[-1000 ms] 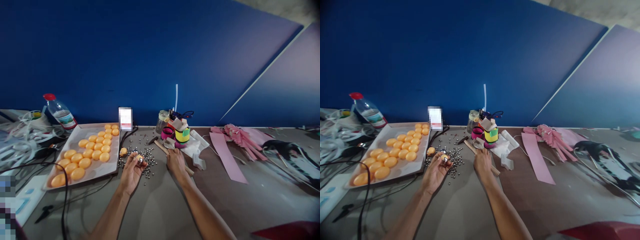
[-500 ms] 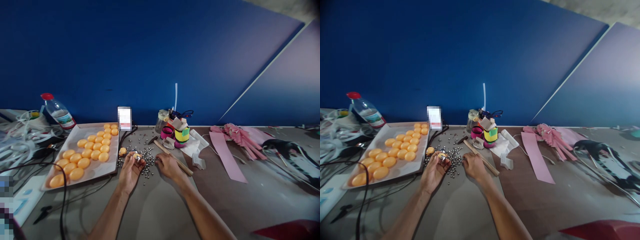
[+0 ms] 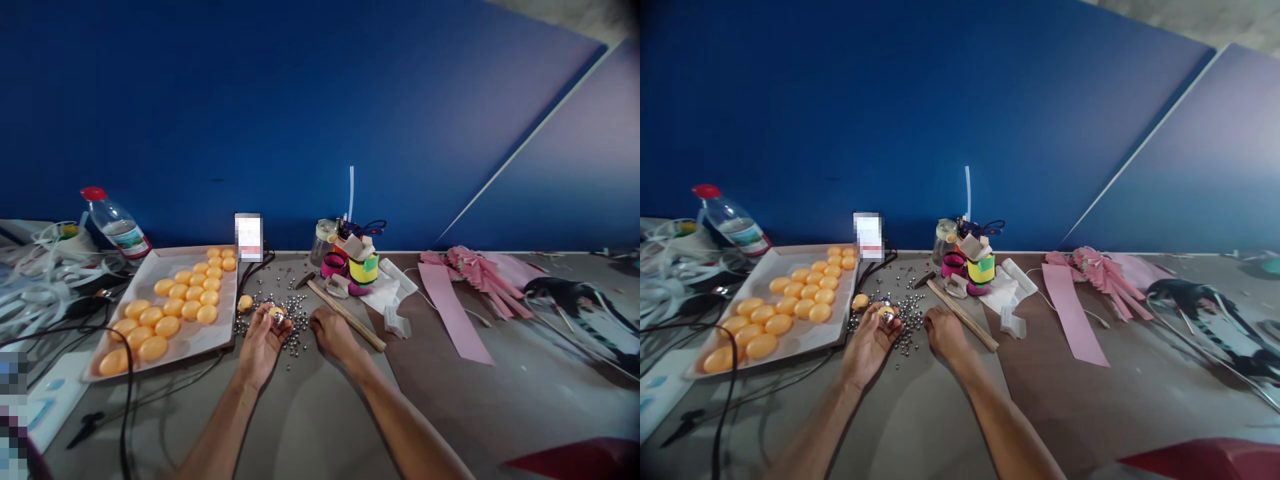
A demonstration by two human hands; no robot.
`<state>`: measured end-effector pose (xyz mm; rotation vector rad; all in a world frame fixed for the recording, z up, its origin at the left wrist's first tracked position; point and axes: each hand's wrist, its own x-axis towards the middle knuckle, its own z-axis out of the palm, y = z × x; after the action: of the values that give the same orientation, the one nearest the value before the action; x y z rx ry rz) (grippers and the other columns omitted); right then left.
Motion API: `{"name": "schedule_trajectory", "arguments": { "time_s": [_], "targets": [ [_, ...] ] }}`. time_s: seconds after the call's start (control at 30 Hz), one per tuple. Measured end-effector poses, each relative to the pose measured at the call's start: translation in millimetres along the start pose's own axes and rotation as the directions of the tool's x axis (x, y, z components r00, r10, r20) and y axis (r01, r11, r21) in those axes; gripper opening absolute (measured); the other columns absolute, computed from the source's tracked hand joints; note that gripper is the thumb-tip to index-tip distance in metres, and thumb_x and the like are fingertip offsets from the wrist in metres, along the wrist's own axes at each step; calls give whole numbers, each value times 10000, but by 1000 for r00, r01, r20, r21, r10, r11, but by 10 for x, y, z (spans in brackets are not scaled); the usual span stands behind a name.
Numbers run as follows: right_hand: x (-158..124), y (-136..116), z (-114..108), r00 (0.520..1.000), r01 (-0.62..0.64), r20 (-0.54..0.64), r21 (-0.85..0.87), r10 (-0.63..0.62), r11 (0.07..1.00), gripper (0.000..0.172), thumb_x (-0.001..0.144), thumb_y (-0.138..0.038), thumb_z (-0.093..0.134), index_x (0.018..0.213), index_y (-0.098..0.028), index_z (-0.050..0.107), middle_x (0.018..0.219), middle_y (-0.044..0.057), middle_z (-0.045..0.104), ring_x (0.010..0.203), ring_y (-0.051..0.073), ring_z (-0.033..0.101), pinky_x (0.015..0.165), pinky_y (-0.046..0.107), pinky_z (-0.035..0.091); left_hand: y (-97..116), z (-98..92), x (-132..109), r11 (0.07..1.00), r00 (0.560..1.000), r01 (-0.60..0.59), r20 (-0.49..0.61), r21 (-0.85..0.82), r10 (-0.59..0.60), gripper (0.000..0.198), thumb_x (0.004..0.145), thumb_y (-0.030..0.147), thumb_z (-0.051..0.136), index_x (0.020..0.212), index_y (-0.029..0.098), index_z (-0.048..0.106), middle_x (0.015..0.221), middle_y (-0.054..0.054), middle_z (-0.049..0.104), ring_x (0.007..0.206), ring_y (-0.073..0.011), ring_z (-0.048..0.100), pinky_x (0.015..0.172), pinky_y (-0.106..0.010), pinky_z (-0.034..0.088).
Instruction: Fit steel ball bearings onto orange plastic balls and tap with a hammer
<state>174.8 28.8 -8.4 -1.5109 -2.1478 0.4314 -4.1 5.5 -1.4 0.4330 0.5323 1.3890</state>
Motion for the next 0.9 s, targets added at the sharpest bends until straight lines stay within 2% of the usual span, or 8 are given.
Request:
{"name": "schedule_trajectory", "arguments": {
  "time_s": [0.13,0.23,0.33,0.43,0.67,0.77,0.9],
  "targets": [
    [-6,12,-19,986,-8,-163,184,38,983,119,785,-132,457,758,-178,563,741,38,599,712,160,545,683,252,403,13,30,-19,999,999,30,-29,29,-30,341,756,265,678,1073,267,551,954,-8,660,745,-140,647,734,-314,537],
    [2,-20,-33,978,-44,-180,331,109,942,99,775,-157,463,751,-184,555,654,0,567,622,140,518,621,241,390,20,44,-27,997,997,63,-39,47,-61,387,751,244,681,1114,259,547,961,-13,665,731,-138,653,726,-307,542],
    [18,-69,-38,977,-90,-122,505,174,858,71,773,-201,488,736,-188,547,582,-30,516,537,120,478,544,230,367,15,46,-23,997,997,69,-34,42,-68,390,747,220,680,1118,235,560,955,-23,676,785,-155,662,770,-310,535],
    [29,-115,-47,977,-145,-19,668,212,730,93,769,-262,522,719,-190,552,529,-47,477,474,104,442,487,225,340,2,47,-14,997,997,71,-15,16,-71,380,757,240,669,1123,228,570,964,-37,689,853,-186,665,838,-353,516],
    [-2,-193,-90,973,-205,144,896,179,394,208,739,-361,627,810,-166,634,510,-37,533,478,101,471,540,244,369,-28,32,6,994,994,109,-4,-5,-109,375,776,210,638,1145,217,574,916,-57,709,950,-221,653,954,-417,443],
    [-15,-220,-95,971,-229,193,920,140,318,228,728,-351,651,846,-156,649,544,-30,559,505,99,493,565,244,383,-54,21,7,993,994,114,-7,16,-114,376,780,190,625,1152,206,572,898,-59,709,931,-212,657,954,-418,443],
    [-8,-251,-87,970,-238,212,930,121,281,249,717,-344,664,877,-156,633,568,-42,550,479,80,473,523,226,366,-88,8,-6,989,991,132,-7,64,-132,381,788,194,619,1165,202,564,928,-65,703,911,-198,658,927,-401,459]
  ]
}}
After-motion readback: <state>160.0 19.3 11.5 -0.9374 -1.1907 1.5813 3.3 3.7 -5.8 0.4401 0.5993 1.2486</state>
